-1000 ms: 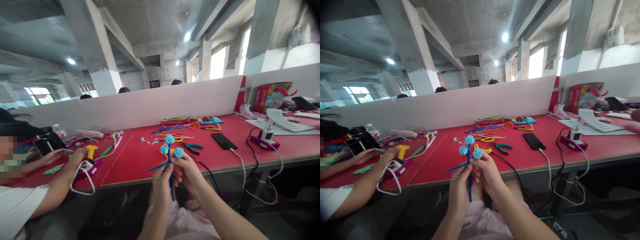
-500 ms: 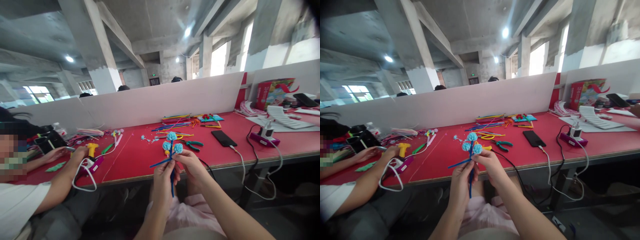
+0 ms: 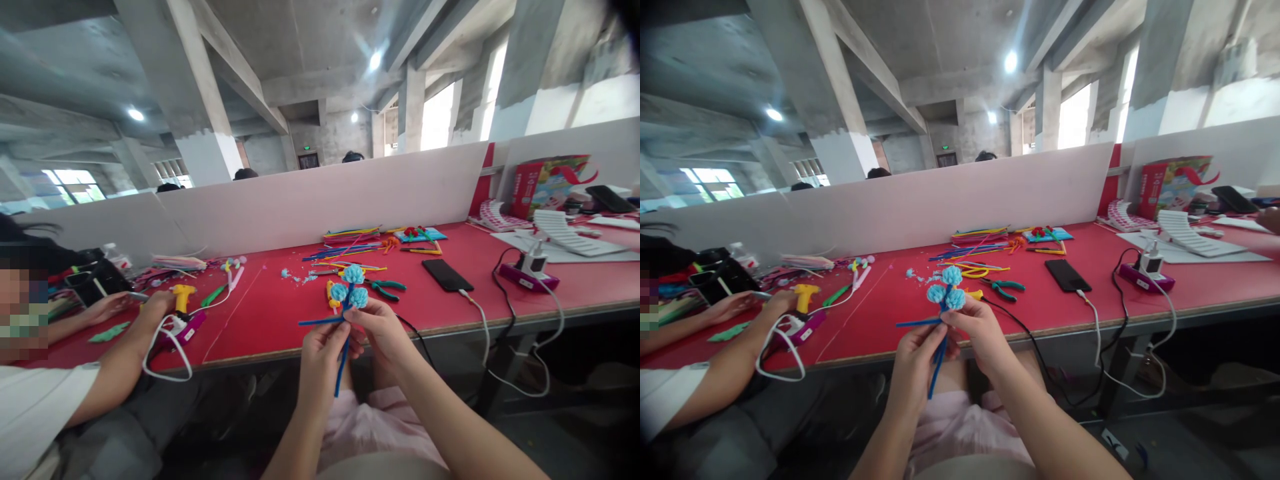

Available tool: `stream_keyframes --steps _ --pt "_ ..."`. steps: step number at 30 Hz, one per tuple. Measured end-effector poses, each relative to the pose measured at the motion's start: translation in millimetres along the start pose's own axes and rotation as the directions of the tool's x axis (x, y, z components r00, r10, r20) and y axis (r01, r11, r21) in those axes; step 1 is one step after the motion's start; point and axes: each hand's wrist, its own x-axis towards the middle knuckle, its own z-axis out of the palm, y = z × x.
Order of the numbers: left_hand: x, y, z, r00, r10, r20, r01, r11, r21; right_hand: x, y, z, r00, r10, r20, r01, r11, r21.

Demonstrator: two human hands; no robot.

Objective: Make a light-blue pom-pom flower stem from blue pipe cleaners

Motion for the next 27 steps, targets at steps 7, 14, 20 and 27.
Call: stream_keyframes --steps 7,14,20,27 --pt "-0.9 -4.0 1.7 0.996 0.04 -0.077 -0.042 0.999 -0.025 -0.7 0.0 2.3 0.997 -0.037 -0.068 0.033 0.997 -0.064" --pt "-0.2 -3.7 5.3 0.996 0.024 -0.082 -0.031 0.996 -0.089 -1.3 -1.9 6.0 0.994 -0.053 -0.096 0.051 0.998 -0.03" --pt "-0.2 -6.6 5.2 0.993 0.004 -0.116 -0.015 0.995 -0.095 -0.1 -1.5 4.1 0.991 -0.03 -0.131 0.024 0.999 -0.046" --pt "-0.4 -2.8 7.0 0.995 -0.004 -0.104 -0.003 0.998 -0.067 -1.0 -0.2 3.8 0.998 -0.041 -0.048 0.038 0.997 -0.074"
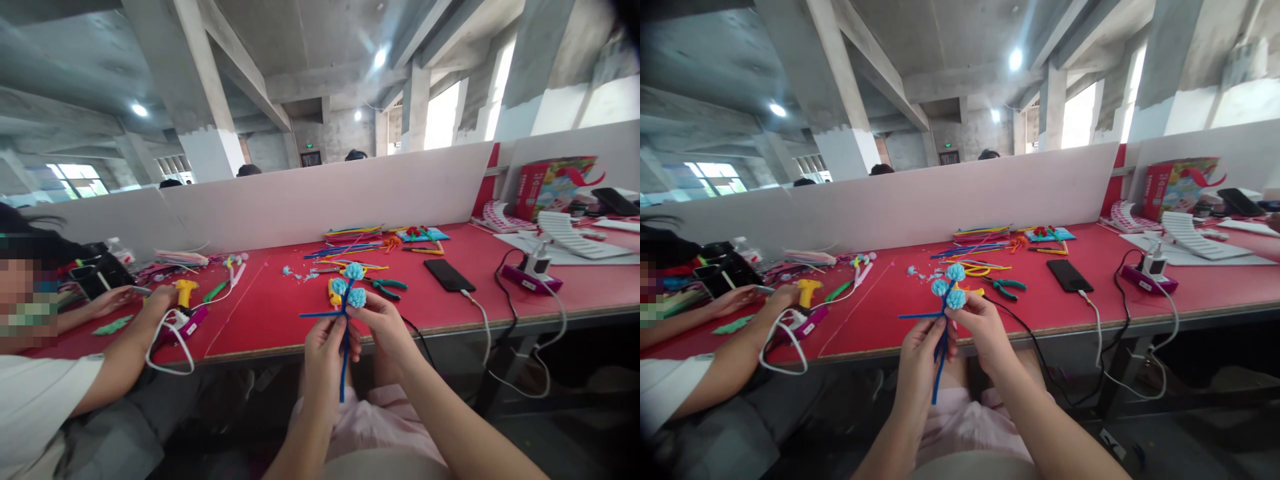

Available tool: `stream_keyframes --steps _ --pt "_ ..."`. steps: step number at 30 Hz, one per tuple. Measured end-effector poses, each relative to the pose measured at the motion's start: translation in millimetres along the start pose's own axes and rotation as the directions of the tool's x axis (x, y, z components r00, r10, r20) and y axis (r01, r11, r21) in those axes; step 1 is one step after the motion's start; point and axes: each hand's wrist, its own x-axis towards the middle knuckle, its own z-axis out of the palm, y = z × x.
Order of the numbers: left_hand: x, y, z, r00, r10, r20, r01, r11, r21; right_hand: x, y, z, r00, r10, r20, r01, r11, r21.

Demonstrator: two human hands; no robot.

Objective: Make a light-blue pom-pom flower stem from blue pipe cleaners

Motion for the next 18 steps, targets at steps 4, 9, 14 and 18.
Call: stream_keyframes --steps 4,9,14,18 --pt "-1.0 1.5 0.1 1.0 0.024 -0.002 -0.023 0.994 0.109 0.7 0.8 0.3 0.997 -0.042 -0.067 0.04 0.999 -0.035" --pt "-1.1 -2.5 -3.2 0.997 0.072 0.006 -0.071 0.979 0.192 -1.0 4.8 3.1 0.999 -0.031 -0.038 0.031 0.999 -0.013" --pt "-0.1 -4.8 -5.2 0.995 0.086 0.047 -0.094 0.976 0.198 -0.8 5.8 1.7 0.999 0.04 0.033 -0.042 0.997 0.066" --pt "-0.8 -2.5 -3.9 0.996 0.031 0.083 -0.044 0.987 0.152 -0.4 1.3 0.4 0.994 0.085 0.075 -0.091 0.992 0.083"
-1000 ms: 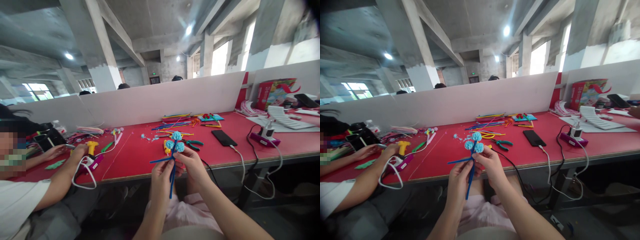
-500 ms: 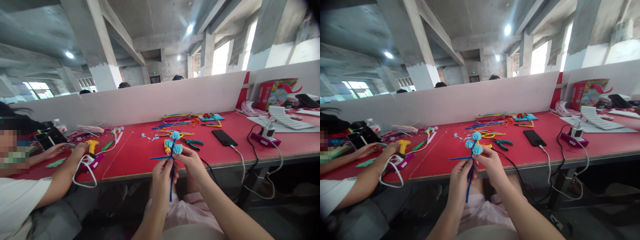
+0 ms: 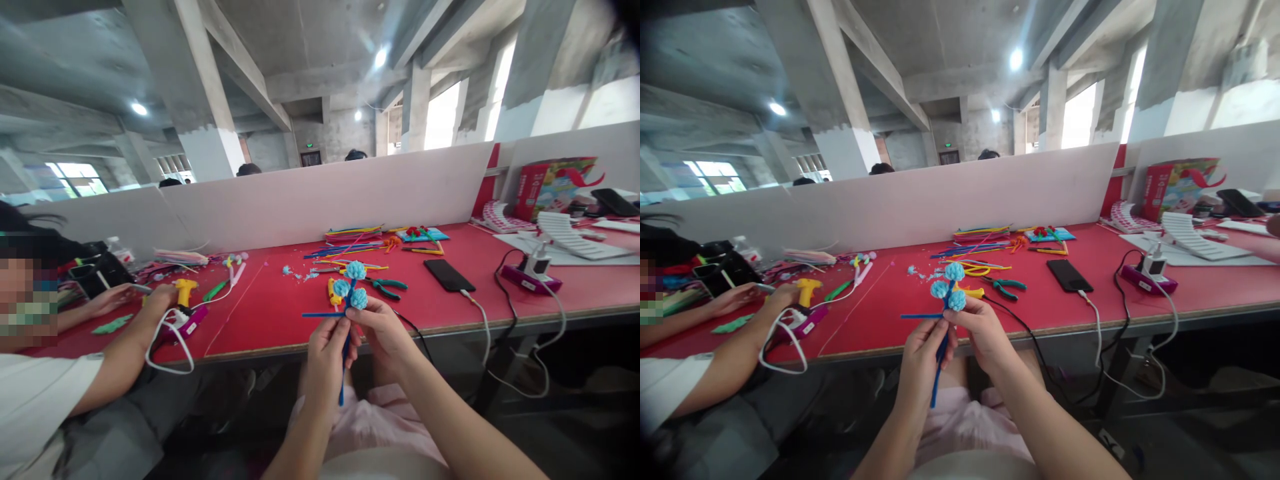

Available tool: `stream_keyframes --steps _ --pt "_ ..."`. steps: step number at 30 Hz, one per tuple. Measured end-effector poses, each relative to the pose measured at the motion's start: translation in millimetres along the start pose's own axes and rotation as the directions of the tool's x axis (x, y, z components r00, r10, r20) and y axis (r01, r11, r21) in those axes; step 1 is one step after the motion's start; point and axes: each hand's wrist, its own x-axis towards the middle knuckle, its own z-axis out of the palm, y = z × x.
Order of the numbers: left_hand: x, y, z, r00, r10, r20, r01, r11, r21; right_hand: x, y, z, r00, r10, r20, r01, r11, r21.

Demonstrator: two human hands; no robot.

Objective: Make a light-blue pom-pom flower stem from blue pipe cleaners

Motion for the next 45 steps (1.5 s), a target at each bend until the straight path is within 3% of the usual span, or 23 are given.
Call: stream_keyframes --steps 4,8,11,13,16,19,23,28,31,34,39,45 --pt "-2 2 2.1 0.997 0.057 -0.061 -0.05 0.992 0.114 0 1 3 0.992 -0.04 -0.122 0.037 0.999 -0.022" --pt "-2 0 0.7 0.977 0.182 -0.11 -0.141 0.942 0.305 0 6 6 0.946 -0.187 -0.265 0.17 0.982 -0.088" --pt "-2 -2 -2.0 0.958 0.26 -0.121 -0.187 0.886 0.424 -1 8 8 0.924 -0.235 -0.302 0.207 0.971 -0.122" --pt "-2 -3 -3.0 0.935 0.327 -0.133 -0.228 0.848 0.479 -1 8 9 0.923 -0.231 -0.309 0.212 0.973 -0.094" --pt "-2 -4 -3.1 0.862 0.471 -0.187 -0.321 0.794 0.516 -1 10 12 0.908 -0.245 -0.341 0.24 0.969 -0.058" --pt "0 -4 -3.5 0.796 0.592 -0.126 -0.425 0.695 0.58 0 11 15 0.89 -0.273 -0.364 0.269 0.961 -0.063" --pt "4 -3 -4.2 0.781 0.623 -0.035 -0.458 0.611 0.646 1 15 16 0.875 -0.3 -0.38 0.278 0.954 -0.112" --pt "7 1 -3.6 0.851 0.51 -0.124 -0.358 0.736 0.574 2 19 11 0.855 -0.336 -0.395 0.287 0.941 -0.177" --pt "10 6 -5.0 0.939 0.315 -0.14 -0.231 0.876 0.423 3 19 9 0.862 -0.324 -0.39 0.273 0.945 -0.181" --pt "14 12 -9.3 0.993 0.098 -0.064 -0.081 0.972 0.222 4 19 9 0.881 -0.294 -0.371 0.249 0.954 -0.166" --pt "20 13 -17.1 0.985 -0.156 0.073 0.165 0.978 -0.129 5 15 9 0.948 -0.156 -0.277 0.137 0.987 -0.087" --pt "17 10 -17.2 0.973 -0.209 0.101 0.226 0.95 -0.215 7 5 -4 0.986 -0.022 -0.167 0.009 0.997 -0.078"
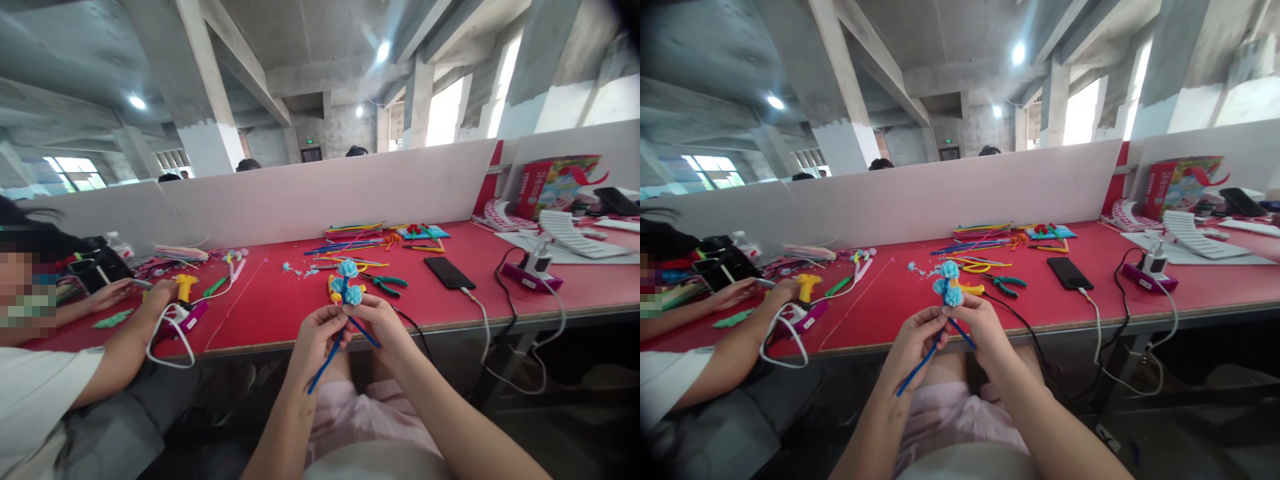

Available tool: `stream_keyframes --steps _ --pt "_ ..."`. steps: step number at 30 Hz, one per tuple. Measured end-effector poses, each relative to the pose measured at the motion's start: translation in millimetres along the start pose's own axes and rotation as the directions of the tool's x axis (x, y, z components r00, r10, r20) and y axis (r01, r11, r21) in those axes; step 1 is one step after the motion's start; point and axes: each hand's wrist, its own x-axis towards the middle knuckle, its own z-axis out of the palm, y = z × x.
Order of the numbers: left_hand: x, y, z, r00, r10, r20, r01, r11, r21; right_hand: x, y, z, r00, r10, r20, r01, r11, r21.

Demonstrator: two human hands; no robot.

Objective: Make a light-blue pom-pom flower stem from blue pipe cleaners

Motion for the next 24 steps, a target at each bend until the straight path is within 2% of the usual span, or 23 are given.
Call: stream_keyframes --steps 4,7,12,14,16,19,24 --pt "0 -2 0.6 0.994 0.085 -0.063 -0.086 0.996 -0.014 -1 -5 -7 0.996 0.019 0.082 -0.013 0.997 -0.072" --pt "1 -3 -0.3 0.988 0.115 -0.1 -0.117 0.993 -0.016 -5 -9 -8 0.993 0.028 0.111 -0.005 0.979 -0.206" --pt "-4 -2 2.4 0.988 0.101 -0.113 -0.094 0.993 0.065 -10 -20 -9 0.999 0.015 0.029 0.001 0.879 -0.477" --pt "-7 0 5.2 0.992 0.079 -0.096 -0.07 0.993 0.093 -11 -23 -10 1.0 0.019 0.014 -0.009 0.846 -0.532" --pt "-8 1 7.1 0.992 0.093 -0.085 -0.082 0.99 0.117 -12 -23 -10 0.999 0.047 0.024 -0.029 0.868 -0.496" --pt "-7 3 5.9 0.991 0.119 -0.058 -0.111 0.987 0.119 -14 -22 -10 0.996 0.074 0.053 -0.05 0.933 -0.357" --pt "-4 7 -4.9 0.999 0.001 0.051 0.0 1.0 -0.02 -13 -20 -14 0.995 0.045 0.092 -0.023 0.973 -0.23"
